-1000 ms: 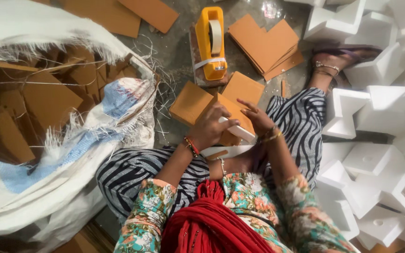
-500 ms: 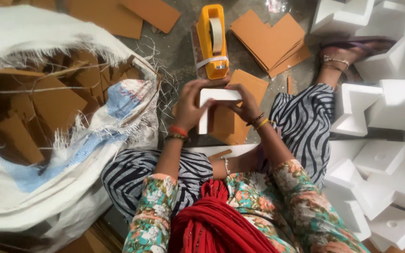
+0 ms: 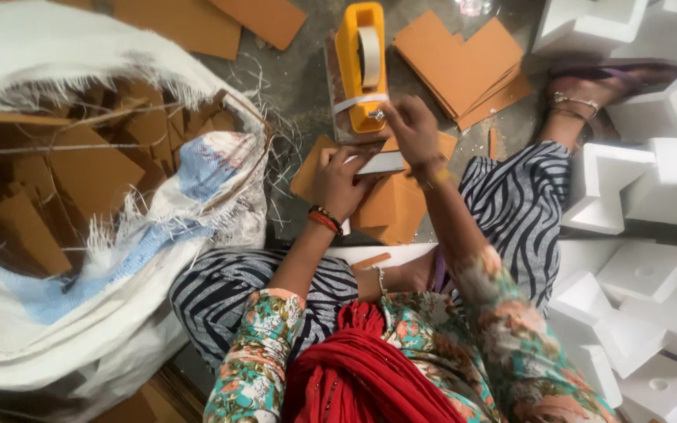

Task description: The person sits on the floor and assembles small boxes by inserting white foam inserts into brown cardboard pieces and securing them with tape. The person repeatedly picks up foam and cardboard, fits them together, and uses a tape dispenser to seal the joints.

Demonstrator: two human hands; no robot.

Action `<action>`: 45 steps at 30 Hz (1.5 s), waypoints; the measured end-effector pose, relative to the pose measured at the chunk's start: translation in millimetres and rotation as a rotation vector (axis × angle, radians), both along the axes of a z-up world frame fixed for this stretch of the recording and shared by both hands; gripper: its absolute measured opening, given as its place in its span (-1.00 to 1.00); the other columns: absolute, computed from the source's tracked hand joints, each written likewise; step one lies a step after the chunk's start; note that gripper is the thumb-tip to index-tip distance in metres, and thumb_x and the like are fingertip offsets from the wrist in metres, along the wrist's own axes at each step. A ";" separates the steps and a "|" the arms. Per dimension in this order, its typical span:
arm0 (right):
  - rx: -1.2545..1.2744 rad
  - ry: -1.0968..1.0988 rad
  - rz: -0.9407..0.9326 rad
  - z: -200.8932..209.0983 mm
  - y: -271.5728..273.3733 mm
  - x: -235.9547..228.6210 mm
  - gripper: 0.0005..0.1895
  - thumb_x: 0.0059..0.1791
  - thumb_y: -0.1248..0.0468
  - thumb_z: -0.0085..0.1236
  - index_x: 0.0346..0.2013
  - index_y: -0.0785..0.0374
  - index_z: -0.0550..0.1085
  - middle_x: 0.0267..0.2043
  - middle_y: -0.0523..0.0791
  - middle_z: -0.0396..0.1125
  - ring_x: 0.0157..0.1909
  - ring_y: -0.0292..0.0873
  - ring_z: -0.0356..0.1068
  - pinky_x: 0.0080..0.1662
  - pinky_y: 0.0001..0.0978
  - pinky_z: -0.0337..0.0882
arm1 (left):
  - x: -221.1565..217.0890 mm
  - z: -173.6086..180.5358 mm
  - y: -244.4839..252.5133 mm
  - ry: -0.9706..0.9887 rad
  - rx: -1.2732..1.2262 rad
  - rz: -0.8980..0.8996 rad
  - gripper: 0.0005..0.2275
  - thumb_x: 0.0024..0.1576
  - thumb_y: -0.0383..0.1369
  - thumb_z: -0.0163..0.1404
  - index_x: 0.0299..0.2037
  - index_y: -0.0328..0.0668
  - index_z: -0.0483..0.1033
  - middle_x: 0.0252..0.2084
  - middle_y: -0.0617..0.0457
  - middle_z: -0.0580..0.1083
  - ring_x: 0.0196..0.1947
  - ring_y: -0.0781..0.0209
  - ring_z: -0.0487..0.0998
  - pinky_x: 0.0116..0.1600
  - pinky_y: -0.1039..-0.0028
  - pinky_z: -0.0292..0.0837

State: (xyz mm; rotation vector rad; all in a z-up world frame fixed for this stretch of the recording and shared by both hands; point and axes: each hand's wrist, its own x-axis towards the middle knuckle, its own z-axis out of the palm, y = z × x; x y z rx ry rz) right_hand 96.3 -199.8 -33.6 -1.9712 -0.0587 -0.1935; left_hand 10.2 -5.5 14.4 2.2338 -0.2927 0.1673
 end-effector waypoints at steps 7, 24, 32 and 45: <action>-0.021 0.355 -0.047 -25.2 -17.1 -120.0 -0.59 0.02 0.05 0.28 -0.56 0.29 0.51 -0.60 -0.16 0.35 -0.49 -0.39 0.23 -0.39 -0.46 0.23 | 4.9 -6.5 -1.2 -0.015 0.090 0.029 -0.51 -0.09 -0.40 0.26 0.12 0.18 0.60 -0.04 0.16 0.50 -0.02 0.02 0.40 0.14 0.30 0.38; 0.084 0.682 0.334 -20.1 -21.0 30.7 -0.67 0.10 0.17 0.21 0.04 0.33 0.62 -0.04 -0.05 0.53 -0.04 -0.15 0.49 0.04 -0.32 0.47 | 9.8 -15.3 -2.9 -0.004 0.080 0.022 -0.49 -0.09 -0.49 0.22 0.11 0.23 0.60 -0.03 0.16 0.49 -0.01 0.01 0.39 0.15 0.29 0.37; 0.174 0.624 0.694 -27.0 -70.7 -17.1 -0.67 -0.01 0.33 0.20 0.06 0.25 0.57 0.20 -0.15 0.45 0.15 -0.23 0.45 0.16 -0.39 0.46 | -20.9 -6.5 -0.9 -0.300 0.120 -0.208 -0.50 -0.10 -0.55 0.14 0.08 0.19 0.61 -0.01 0.20 0.51 0.03 0.00 0.41 0.20 0.15 0.34; -0.147 0.081 0.026 34.8 -46.7 -115.3 -0.47 -0.06 0.21 0.34 0.17 0.29 0.43 0.06 -0.04 0.45 0.07 -0.11 0.47 0.08 -0.30 0.47 | -6.6 30.9 45.7 0.086 -0.170 -0.027 -0.67 0.09 -0.13 0.11 0.06 0.12 0.60 -0.14 0.13 0.48 -0.08 0.17 0.55 0.02 0.32 0.46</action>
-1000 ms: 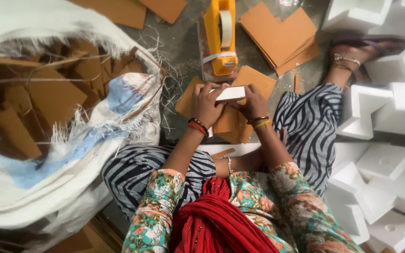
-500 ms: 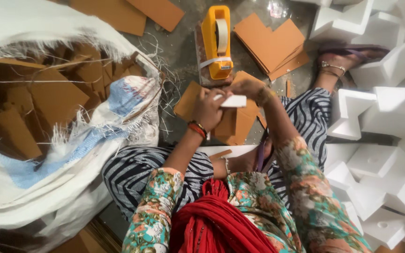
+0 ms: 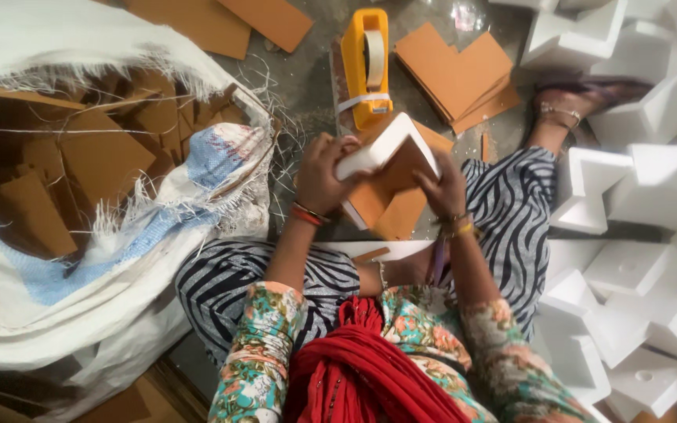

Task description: The person sits on the floor and assembles small boxes by inserting white foam inserts into brown cardboard pieces and securing them with tape. The person repeatedly picks up foam and cardboard, fits them together, and uses a tape dispenser to seal the joints.

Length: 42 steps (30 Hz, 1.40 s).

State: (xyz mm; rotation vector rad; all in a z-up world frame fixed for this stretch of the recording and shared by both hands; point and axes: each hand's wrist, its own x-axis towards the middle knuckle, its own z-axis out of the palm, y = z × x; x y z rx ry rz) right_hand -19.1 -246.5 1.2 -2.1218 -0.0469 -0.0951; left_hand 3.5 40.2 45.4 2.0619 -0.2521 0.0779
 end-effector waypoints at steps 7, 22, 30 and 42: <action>-0.171 -0.129 0.425 -7.8 30.1 45.4 -0.54 -0.10 0.28 0.37 0.09 0.25 0.53 0.01 0.02 0.48 0.01 -0.05 0.47 -0.01 -0.26 0.46 | 18.4 -35.0 -24.8 -0.376 0.248 -0.018 -0.58 0.06 -0.10 0.16 0.11 0.01 0.59 -0.02 -0.01 0.53 0.03 -0.01 0.46 0.10 0.24 0.39; -0.087 -0.002 -0.142 -41.6 29.9 54.8 -0.48 0.15 0.08 0.26 -0.53 0.40 0.38 -0.61 -0.06 0.10 -0.49 -0.25 0.08 -0.43 -0.28 0.11 | 17.1 -46.3 -38.4 -0.225 0.237 0.062 -0.71 0.13 -0.15 0.16 0.04 0.10 0.64 -0.13 0.18 0.52 -0.07 0.10 0.46 0.01 0.23 0.38; -0.287 0.260 0.042 -93.2 16.3 36.2 -0.78 -0.06 0.17 0.31 -0.36 0.30 0.58 -0.52 -0.10 0.37 -0.51 -0.20 0.42 -0.34 -0.31 0.40 | 21.3 -39.0 -34.8 -0.168 0.208 -0.021 -0.60 -0.04 -0.16 0.27 0.04 0.14 0.61 -0.12 0.18 0.50 -0.07 0.06 0.43 0.01 0.23 0.38; 0.559 0.634 0.193 -53.9 25.2 132.5 -0.64 0.12 0.14 0.19 0.03 0.39 0.57 -0.08 -0.05 0.58 -0.05 -0.17 0.59 0.00 -0.30 0.55 | 24.3 -49.0 -41.0 -0.096 0.338 -0.010 -0.53 -0.04 -0.44 0.23 0.09 0.37 0.61 -0.15 0.22 0.47 -0.05 0.07 0.43 0.02 0.22 0.38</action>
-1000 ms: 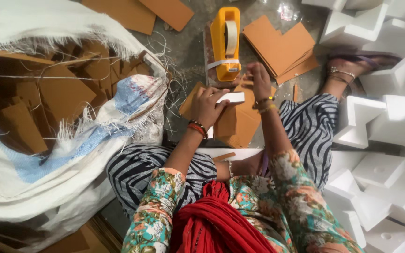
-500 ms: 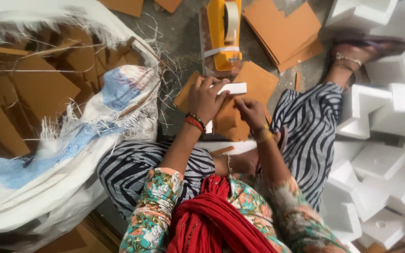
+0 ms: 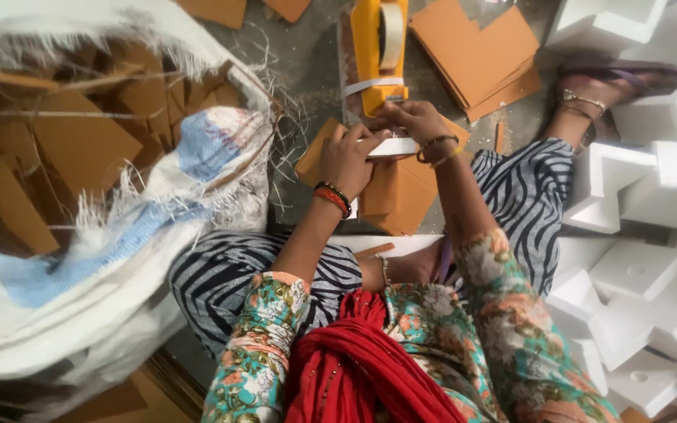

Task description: The person sits on the floor and assembles small boxes by inserting white foam inserts into brown cardboard pieces and securing them with tape. The person repeatedly picks up foam and cardboard, fits them together, and uses a tape dispenser to seal the joints.

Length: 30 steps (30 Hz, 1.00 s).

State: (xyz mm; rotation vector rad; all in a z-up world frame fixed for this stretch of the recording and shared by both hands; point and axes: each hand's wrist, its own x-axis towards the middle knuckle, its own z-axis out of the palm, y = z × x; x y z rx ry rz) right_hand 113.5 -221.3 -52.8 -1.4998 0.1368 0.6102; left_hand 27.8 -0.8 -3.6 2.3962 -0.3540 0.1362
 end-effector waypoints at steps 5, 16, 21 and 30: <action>-0.810 -0.115 0.416 1.8 -19.8 2.5 -0.68 0.07 0.08 0.25 0.00 0.20 0.65 -0.21 -0.07 0.55 -0.25 -0.21 0.47 -0.17 -0.28 0.45 | -12.2 -3.5 -1.7 -0.139 -0.015 -0.082 -0.52 -0.04 -0.52 0.17 0.10 0.25 0.62 -0.09 0.25 0.51 -0.05 0.08 0.44 0.10 0.26 0.41; 0.956 0.043 -0.391 45.0 -88.0 -196.4 -0.40 0.04 -0.01 0.04 0.29 0.23 0.29 0.31 0.06 0.31 0.32 0.06 0.26 0.28 -0.05 0.23 | -88.4 67.3 -28.4 -0.430 -0.432 -0.273 -0.63 0.03 -0.36 0.14 0.08 0.21 0.56 -0.07 0.12 0.49 0.03 0.08 0.43 0.23 0.12 0.28; 0.447 -0.135 -0.363 46.8 -111.8 -192.3 -0.52 0.23 0.12 0.06 0.37 0.30 0.34 0.22 -0.04 0.34 0.16 -0.16 0.36 0.15 -0.28 0.40 | -73.6 51.7 -33.6 0.408 -0.414 -0.075 -0.40 0.10 -0.24 0.07 0.41 0.16 0.22 -0.07 0.03 0.56 -0.11 0.09 0.60 0.09 0.16 0.49; -0.669 -0.432 0.149 75.2 -28.5 -58.2 -0.69 0.04 0.13 0.23 -0.01 0.23 0.62 -0.21 -0.11 0.56 -0.20 -0.25 0.49 -0.13 -0.39 0.47 | -23.9 -91.3 6.2 0.121 -0.740 0.196 -0.46 0.40 -0.11 -0.06 0.53 0.00 0.06 0.32 -0.22 0.41 0.20 -0.07 0.52 0.21 0.21 0.48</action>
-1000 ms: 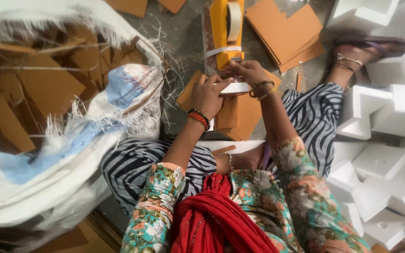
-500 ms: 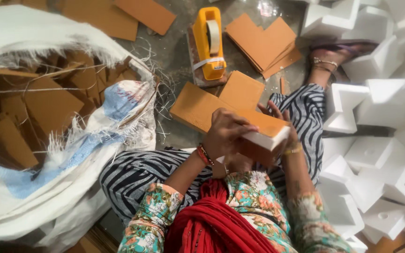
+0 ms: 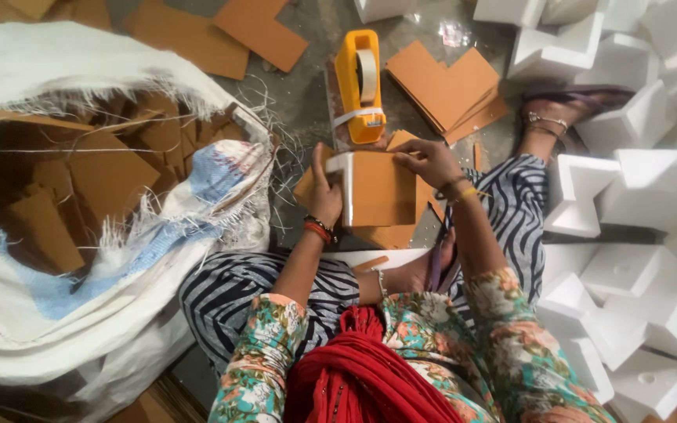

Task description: The person sits on the floor and assembles small boxes by inserting white foam inserts into brown cardboard pieces and securing them with tape. The person repeatedly picks up foam and cardboard, fits them together, and uses a tape dispenser to seal the joints.

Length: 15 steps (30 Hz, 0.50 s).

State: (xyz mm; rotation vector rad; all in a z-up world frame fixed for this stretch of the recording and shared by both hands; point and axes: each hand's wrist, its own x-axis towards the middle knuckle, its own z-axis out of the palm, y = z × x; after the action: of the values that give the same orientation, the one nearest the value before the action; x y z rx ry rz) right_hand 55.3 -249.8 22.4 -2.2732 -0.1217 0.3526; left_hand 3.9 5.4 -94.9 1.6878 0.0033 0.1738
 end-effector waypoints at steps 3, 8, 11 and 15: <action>-0.263 0.012 0.022 -3.1 21.6 29.3 -0.70 0.02 0.05 0.30 -0.11 0.17 0.66 -0.22 -0.08 0.54 -0.22 -0.20 0.49 -0.16 -0.30 0.44 | 13.2 -17.4 6.5 0.169 -0.127 -0.069 -0.55 0.42 -0.08 -0.13 0.46 0.02 0.25 0.25 -0.11 0.51 0.14 0.02 0.62 0.18 0.29 0.53; 0.209 -0.286 -0.274 -42.7 53.6 72.1 -0.65 -0.01 0.06 0.23 -0.13 0.27 0.51 -0.26 -0.08 0.51 -0.26 -0.21 0.52 -0.24 -0.34 0.51 | 17.2 6.7 7.1 0.154 0.044 -0.066 -0.41 0.10 -0.20 0.22 0.28 -0.02 0.18 0.12 -0.10 0.46 0.08 0.03 0.55 0.10 0.26 0.48; 0.093 -0.240 -0.189 -39.3 58.7 94.1 -0.70 0.03 0.07 0.21 -0.24 0.29 0.55 -0.35 -0.07 0.50 -0.32 -0.20 0.52 -0.27 -0.34 0.48 | 15.1 19.9 -1.1 0.140 -0.031 -0.173 -0.50 0.19 -0.24 0.13 0.30 0.00 0.22 0.17 -0.11 0.47 0.11 0.04 0.56 0.15 0.28 0.47; -0.028 -0.410 -0.173 -4.8 53.3 60.8 -0.74 0.07 0.13 0.20 -0.21 0.29 0.63 -0.40 -0.05 0.47 -0.37 -0.15 0.49 -0.29 -0.30 0.43 | 0.7 15.3 -24.4 0.072 -0.127 -0.150 -0.51 0.23 -0.36 0.07 0.34 -0.09 0.17 0.28 -0.17 0.34 0.28 -0.03 0.35 0.27 0.25 0.29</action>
State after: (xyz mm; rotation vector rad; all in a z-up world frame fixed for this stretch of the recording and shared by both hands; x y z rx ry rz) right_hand 116.0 -196.5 17.6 -2.3358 -0.1283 -0.2068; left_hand 4.6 -18.9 -79.6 1.5598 -0.0574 0.0002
